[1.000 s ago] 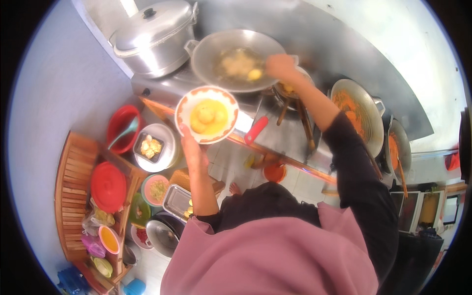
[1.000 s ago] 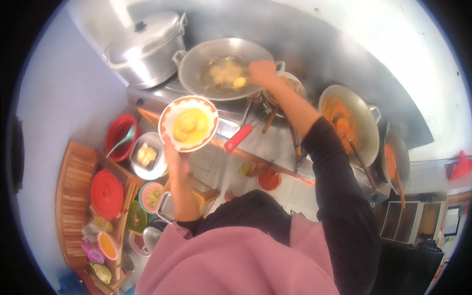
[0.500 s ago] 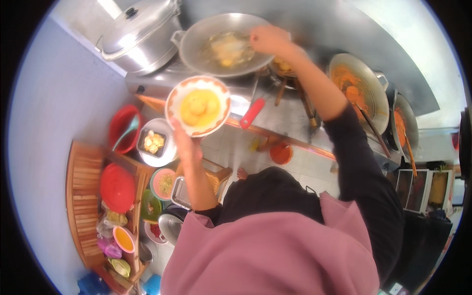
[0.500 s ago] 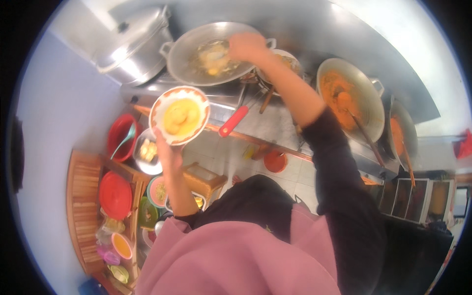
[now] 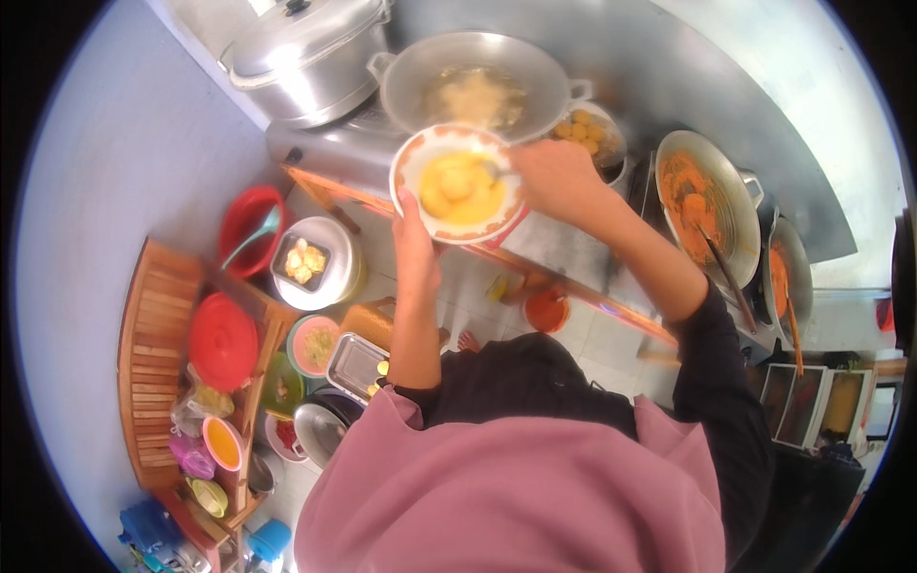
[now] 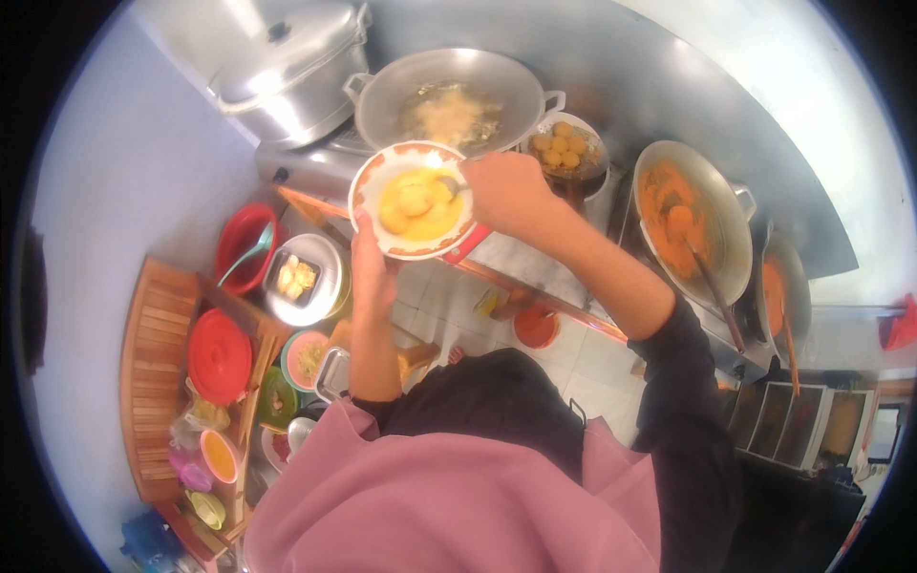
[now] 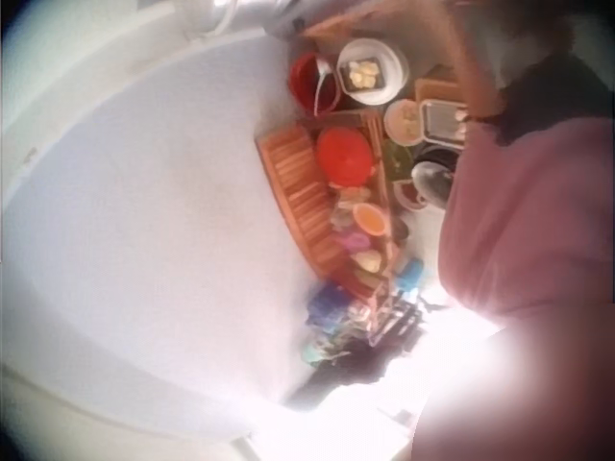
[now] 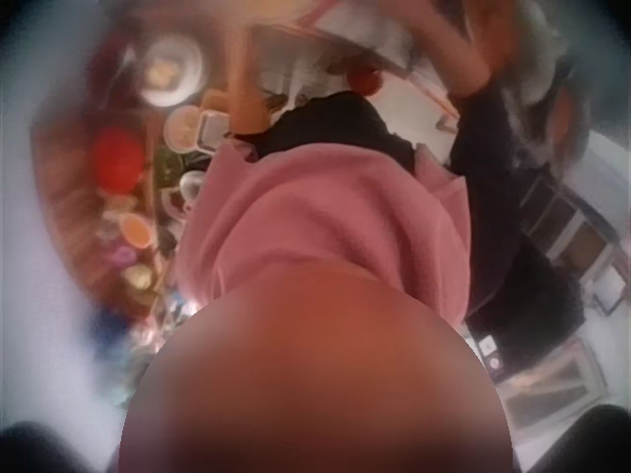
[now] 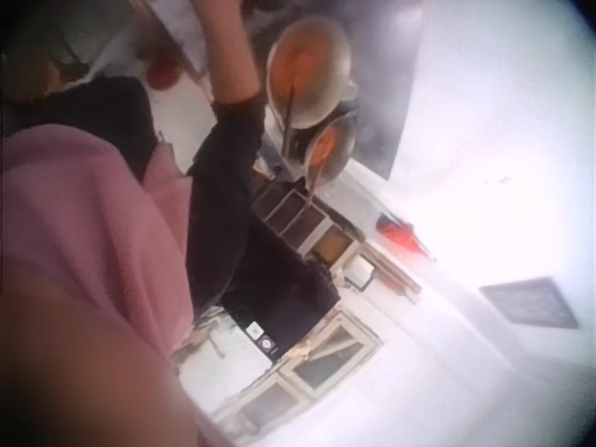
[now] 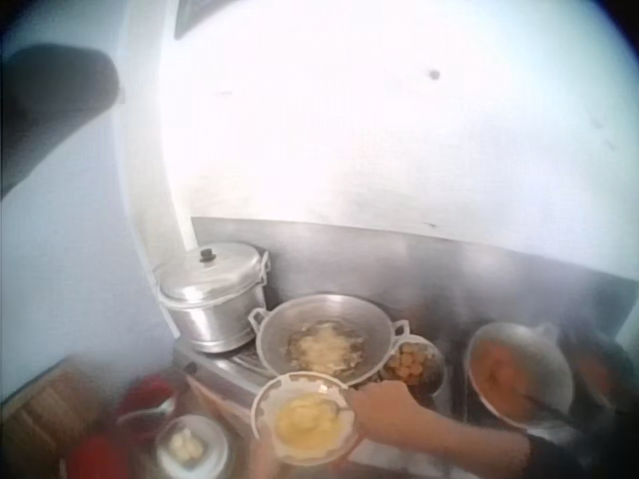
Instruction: The person prepares and cooks food in a kitchen. They retrieve a cutting board and knife, stir a red sauce in a wok, and deep-fry round dough balls in a second wok, transferring the fried items to a plate. They also add sliced potatoes to the hot oil.
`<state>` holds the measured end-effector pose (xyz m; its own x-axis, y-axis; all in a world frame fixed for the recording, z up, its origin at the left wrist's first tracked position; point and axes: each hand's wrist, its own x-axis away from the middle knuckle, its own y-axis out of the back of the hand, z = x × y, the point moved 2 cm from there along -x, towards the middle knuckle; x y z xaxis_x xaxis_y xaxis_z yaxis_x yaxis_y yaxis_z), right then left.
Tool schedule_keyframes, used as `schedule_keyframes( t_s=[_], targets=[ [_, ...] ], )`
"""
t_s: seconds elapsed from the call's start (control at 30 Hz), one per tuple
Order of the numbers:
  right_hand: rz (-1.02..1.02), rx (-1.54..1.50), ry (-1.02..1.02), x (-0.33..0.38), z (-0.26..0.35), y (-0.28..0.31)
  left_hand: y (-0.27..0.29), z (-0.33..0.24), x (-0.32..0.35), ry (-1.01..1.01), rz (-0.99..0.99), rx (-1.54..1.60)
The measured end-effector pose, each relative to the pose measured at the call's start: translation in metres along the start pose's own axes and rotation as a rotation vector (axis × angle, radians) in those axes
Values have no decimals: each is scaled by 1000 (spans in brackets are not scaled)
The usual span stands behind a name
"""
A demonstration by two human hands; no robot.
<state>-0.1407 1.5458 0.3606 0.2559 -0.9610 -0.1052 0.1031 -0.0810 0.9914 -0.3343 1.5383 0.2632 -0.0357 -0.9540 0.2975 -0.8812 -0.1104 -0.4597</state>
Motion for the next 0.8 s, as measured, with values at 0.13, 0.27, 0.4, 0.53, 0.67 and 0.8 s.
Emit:
schedule_keyframes(
  t_s=[0.13,0.27,0.4,0.53,0.67,0.8],
  targets=[
    [-117,-154,2,2,4,-11,2,1,-1,-25,18,21],
    [-314,-283,56,21,15,-7,6,-3,5,-45,28,44],
    [-363,-240,134,40,29,5,11,-10,12,-83,43,86],
    [-385,-180,249,48,32,23,14,-15,15,-114,39,89],
    [-373,-169,241,41,27,36,17,-16,17,-112,17,85],
    [-423,-56,244,17,30,32,17,-15,17,-114,20,40]
  ],
)
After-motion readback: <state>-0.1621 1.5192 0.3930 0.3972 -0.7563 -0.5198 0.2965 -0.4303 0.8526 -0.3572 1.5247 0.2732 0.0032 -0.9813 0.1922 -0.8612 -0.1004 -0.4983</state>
